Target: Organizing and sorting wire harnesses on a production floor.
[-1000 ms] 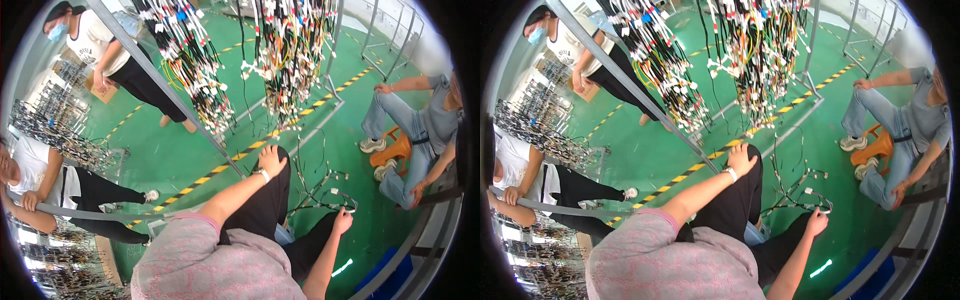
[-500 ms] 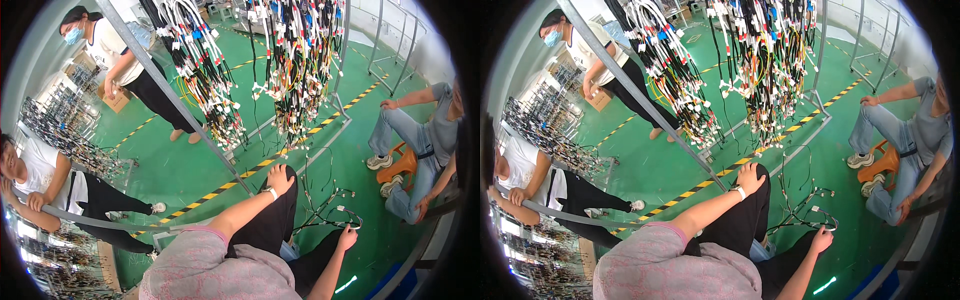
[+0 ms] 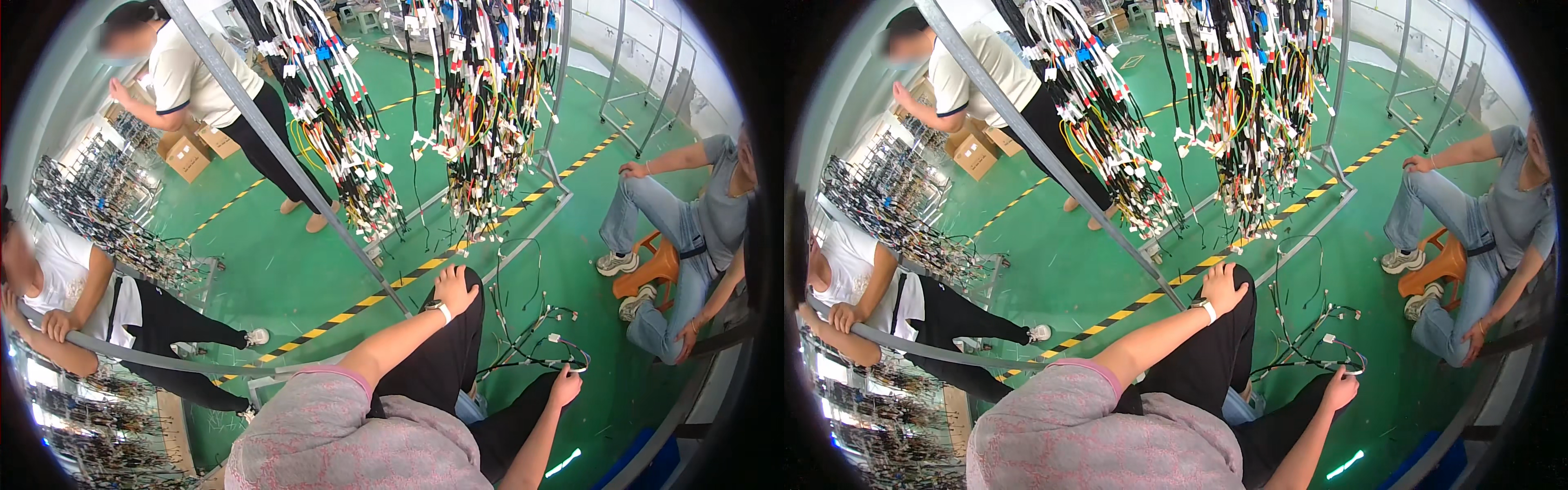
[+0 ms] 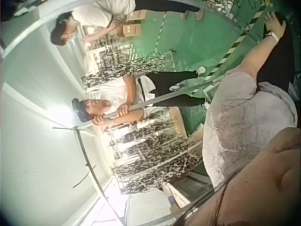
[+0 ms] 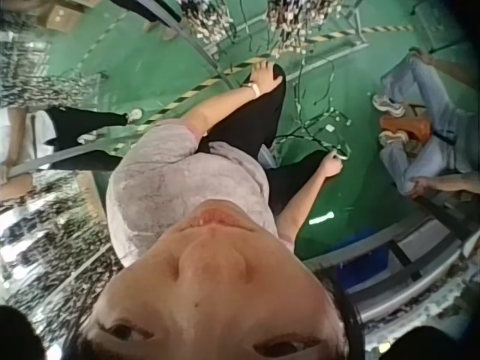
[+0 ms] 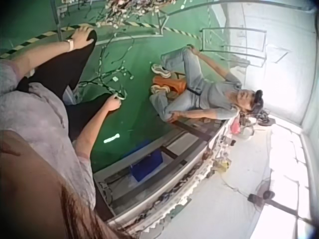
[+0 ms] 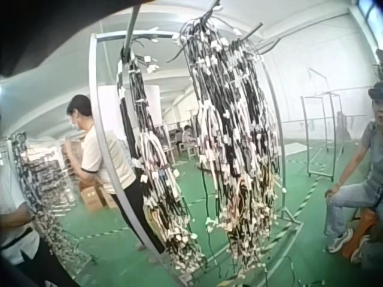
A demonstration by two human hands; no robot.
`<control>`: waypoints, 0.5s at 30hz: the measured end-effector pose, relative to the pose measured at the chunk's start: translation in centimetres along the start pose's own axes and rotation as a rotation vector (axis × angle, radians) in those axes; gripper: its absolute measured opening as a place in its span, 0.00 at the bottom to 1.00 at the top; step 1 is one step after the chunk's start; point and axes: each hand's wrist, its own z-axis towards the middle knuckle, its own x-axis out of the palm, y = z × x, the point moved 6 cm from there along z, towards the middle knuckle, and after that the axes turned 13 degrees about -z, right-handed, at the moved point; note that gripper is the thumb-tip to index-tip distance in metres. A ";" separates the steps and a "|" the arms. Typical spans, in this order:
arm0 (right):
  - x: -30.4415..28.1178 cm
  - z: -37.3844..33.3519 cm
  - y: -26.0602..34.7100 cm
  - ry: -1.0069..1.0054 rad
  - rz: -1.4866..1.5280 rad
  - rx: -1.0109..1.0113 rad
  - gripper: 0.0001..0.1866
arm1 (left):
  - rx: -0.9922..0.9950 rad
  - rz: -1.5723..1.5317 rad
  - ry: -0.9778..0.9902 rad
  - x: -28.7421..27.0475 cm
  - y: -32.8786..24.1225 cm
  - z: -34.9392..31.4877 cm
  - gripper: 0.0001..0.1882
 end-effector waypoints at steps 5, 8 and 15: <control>-0.2 0.0 0.2 -0.001 -0.014 0.006 0.20 | -0.005 0.004 0.005 -0.1 -0.1 0.1 0.33; -0.2 0.1 0.3 0.001 -0.019 -0.001 0.19 | -0.005 0.008 0.002 -0.1 -0.2 0.2 0.33; -0.1 0.4 0.3 -0.020 -0.025 -0.015 0.18 | 0.009 -0.003 -0.025 -0.5 -0.6 0.4 0.32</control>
